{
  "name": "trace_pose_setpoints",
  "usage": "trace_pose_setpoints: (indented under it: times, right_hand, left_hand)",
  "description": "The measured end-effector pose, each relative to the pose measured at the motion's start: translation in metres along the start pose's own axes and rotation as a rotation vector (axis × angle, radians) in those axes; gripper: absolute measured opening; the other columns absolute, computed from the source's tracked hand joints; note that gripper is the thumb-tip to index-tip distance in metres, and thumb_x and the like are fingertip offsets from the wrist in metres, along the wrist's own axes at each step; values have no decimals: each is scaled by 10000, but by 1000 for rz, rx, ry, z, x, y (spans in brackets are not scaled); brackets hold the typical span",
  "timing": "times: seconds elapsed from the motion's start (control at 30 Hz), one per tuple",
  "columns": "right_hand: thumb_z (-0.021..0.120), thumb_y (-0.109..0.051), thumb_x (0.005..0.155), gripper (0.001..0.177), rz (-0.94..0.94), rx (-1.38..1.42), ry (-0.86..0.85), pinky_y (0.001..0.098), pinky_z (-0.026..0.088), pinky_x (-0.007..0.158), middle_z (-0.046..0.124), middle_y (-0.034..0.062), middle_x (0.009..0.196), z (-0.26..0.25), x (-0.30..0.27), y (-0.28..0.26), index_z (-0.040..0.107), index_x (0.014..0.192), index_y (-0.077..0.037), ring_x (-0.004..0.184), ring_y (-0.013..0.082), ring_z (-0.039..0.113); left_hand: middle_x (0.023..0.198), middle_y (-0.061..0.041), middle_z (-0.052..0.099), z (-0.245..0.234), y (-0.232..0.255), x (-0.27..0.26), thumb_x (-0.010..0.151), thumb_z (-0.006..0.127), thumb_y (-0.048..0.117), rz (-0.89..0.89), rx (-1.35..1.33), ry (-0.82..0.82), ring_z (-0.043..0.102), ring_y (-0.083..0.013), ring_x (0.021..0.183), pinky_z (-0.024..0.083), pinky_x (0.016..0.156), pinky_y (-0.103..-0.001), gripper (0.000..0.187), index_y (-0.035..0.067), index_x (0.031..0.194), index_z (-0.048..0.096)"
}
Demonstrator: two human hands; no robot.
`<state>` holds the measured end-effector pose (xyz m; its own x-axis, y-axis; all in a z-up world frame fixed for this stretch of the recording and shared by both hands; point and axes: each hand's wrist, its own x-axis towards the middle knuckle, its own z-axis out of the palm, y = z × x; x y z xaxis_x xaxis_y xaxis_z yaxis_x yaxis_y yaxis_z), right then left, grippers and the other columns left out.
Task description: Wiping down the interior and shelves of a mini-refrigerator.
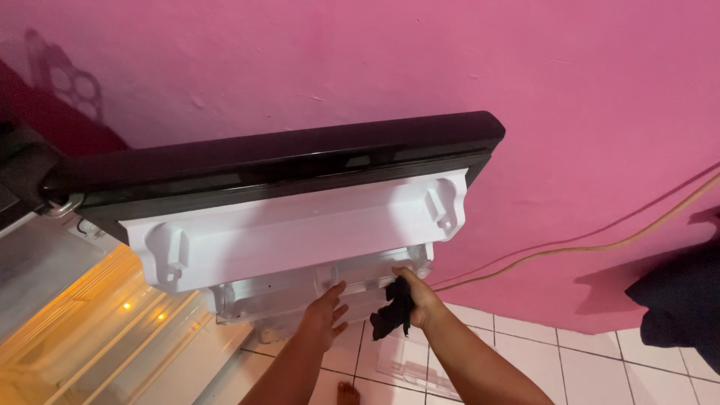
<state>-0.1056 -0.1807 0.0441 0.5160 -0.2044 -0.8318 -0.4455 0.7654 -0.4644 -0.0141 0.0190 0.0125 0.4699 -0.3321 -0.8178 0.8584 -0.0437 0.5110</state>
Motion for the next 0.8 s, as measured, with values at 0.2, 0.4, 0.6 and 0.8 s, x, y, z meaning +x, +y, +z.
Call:
trace_pose_setpoints:
  times: [0.2,0.4,0.6,0.8]
  right_hand:
    - [703,-481,844,634,-35,-17,-46,581,552,793,528,230,1018,-13,17,5,607,1137,74,957,478,592]
    - [741,-449,875,590,-105,34,-110,524,536,708,520,158,845,-20,17,7,604,1129,66,773,348,553]
    - [711,-381,877,508,-156,81,-98,443,599,728,561,111,869,-21,-6,26,666,1142,51,768,265,576]
    - [668,-394,852,487,-298,-80,-163,391,547,588,566,127,833,-16,-51,33,689,1150,-10,689,209,563]
  left_hand:
    - [1569,-68,466,-6,-2,5,836,759,378,52,-17,-58,543,-279,1337,449,1056,-458,778,149,1531,496]
    - [1503,-32,554,-5,8,-16,837,750,384,90,41,-99,565,-260,1311,461,974,-409,780,147,1518,453]
    - [1392,-75,620,-16,3,-23,823,758,370,51,76,-82,580,-263,1284,454,961,-424,759,110,1488,502]
    - [1416,-110,625,-37,-10,-26,789,779,353,79,207,-140,587,-268,1300,445,1030,-452,853,104,1513,404]
